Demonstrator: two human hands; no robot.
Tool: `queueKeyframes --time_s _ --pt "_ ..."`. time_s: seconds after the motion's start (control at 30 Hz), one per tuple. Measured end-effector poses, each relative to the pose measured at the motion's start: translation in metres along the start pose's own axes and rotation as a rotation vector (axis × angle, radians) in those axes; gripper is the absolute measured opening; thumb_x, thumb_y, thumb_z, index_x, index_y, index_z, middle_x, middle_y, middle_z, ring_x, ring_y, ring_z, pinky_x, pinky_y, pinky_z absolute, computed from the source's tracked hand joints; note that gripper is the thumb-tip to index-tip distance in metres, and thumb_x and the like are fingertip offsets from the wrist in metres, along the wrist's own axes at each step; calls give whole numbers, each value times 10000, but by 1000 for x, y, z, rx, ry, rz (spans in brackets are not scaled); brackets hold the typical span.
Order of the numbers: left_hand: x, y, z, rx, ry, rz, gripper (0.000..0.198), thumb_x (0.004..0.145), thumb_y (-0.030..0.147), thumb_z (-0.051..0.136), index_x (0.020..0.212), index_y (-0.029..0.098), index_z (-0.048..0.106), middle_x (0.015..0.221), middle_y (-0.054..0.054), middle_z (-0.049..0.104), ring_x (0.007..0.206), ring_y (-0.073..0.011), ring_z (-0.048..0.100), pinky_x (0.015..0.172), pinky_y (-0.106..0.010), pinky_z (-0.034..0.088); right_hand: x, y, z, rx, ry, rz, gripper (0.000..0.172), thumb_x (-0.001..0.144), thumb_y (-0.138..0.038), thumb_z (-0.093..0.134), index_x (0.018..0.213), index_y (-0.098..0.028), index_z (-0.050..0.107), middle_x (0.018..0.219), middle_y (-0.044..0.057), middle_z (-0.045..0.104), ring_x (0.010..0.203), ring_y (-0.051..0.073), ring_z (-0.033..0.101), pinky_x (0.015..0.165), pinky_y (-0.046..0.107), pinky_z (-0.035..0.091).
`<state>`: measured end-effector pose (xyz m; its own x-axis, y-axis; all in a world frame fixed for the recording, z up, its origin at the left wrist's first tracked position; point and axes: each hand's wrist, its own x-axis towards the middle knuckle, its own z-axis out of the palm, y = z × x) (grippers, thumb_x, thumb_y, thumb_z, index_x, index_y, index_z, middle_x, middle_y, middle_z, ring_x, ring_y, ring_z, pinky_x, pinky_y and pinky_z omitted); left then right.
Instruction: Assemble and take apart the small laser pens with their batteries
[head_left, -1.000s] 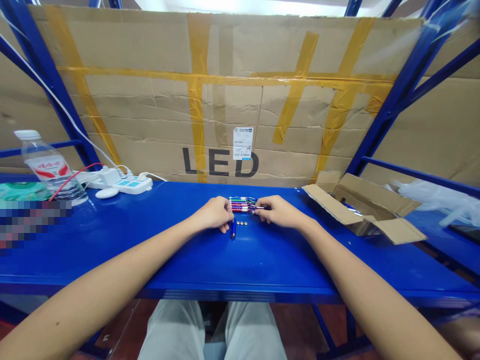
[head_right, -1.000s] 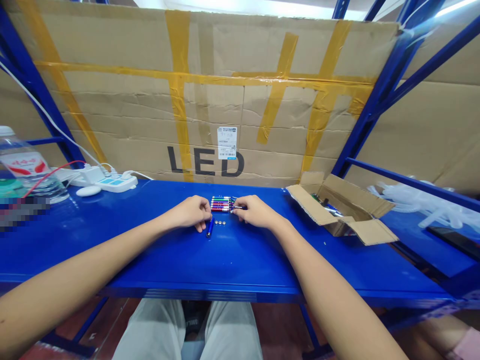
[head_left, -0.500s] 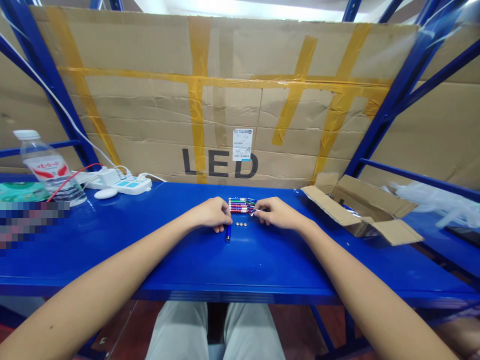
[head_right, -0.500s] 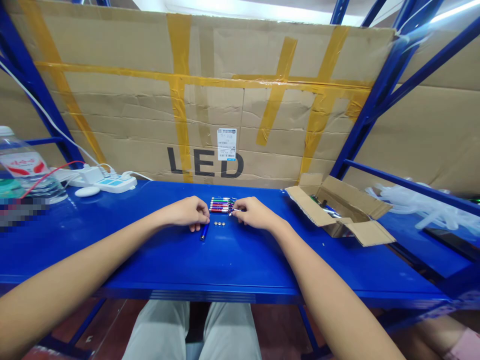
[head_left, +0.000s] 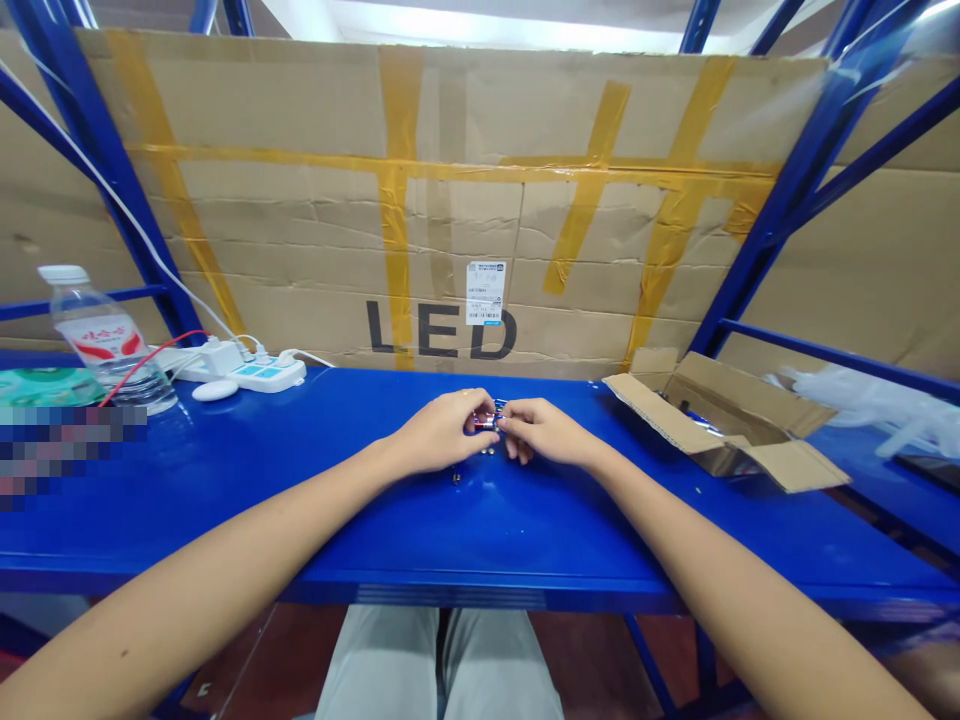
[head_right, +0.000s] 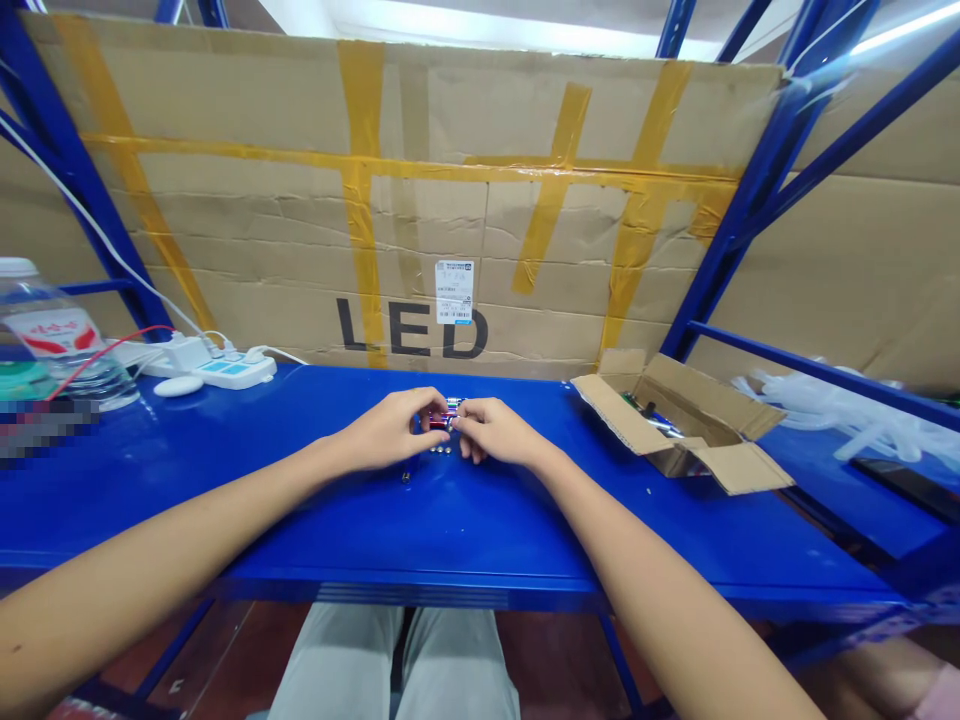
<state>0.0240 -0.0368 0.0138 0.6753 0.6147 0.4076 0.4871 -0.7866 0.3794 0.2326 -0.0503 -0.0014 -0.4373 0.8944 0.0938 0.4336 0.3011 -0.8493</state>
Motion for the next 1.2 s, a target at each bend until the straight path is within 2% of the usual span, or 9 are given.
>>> queueKeyframes --time_s 0.17,0.37,0.5,0.63,0.77,0.87,1.03,1.2 --pt "-1 0 6 -47 -8 29 103 868 256 570 942 194 535 865 -23 639 797 -154 603 709 -265 458 3 0 10 153 -54 -20 287 917 -455 497 804 -192 478 595 -3 642 442 116 577 457 238 452" --pt "0 -3 9 -80 15 19 155 839 275 611 938 189 529 820 -13 623 746 -142 591 663 -249 450 4 -2 13 225 -42 -17 297 894 -463 549 814 -184 482 612 5 655 455 116 593 463 236 445" --pt "1 -2 6 -41 69 46 57 881 208 536 921 185 568 827 -19 639 752 -137 590 682 -251 445 2 -7 11 295 -1 -40 308 854 -453 613 886 -206 432 590 -22 654 447 125 589 463 240 445" --pt "4 -6 3 -44 156 65 67 861 145 545 880 169 605 811 -20 652 716 -131 583 675 -256 449 2 -8 6 326 68 -121 342 826 -443 658 916 -220 415 605 -41 656 459 121 578 483 251 452" --pt "7 -8 2 -110 199 55 102 841 99 550 860 162 627 820 -23 676 733 -133 607 694 -259 468 4 -5 2 336 133 -164 324 798 -422 687 903 -208 469 624 -27 657 473 122 572 507 272 459" --pt "7 -6 2 -187 212 2 91 824 101 570 827 162 638 810 -23 693 739 -142 632 702 -266 482 5 -4 0 321 182 -155 288 778 -399 697 882 -188 531 622 -14 641 483 116 552 509 269 433" --pt "8 -5 5 -417 149 -92 106 815 102 562 834 154 653 777 -25 702 719 -148 667 702 -267 520 3 -5 0 206 205 -127 207 776 -354 656 805 -161 587 601 -6 596 493 105 502 504 261 388" --pt "8 -8 10 -431 114 -120 107 788 123 600 849 148 684 846 -45 724 792 -168 670 754 -285 516 2 -7 6 12 206 -150 132 795 -284 592 746 -162 587 606 2 591 554 115 506 552 261 391"
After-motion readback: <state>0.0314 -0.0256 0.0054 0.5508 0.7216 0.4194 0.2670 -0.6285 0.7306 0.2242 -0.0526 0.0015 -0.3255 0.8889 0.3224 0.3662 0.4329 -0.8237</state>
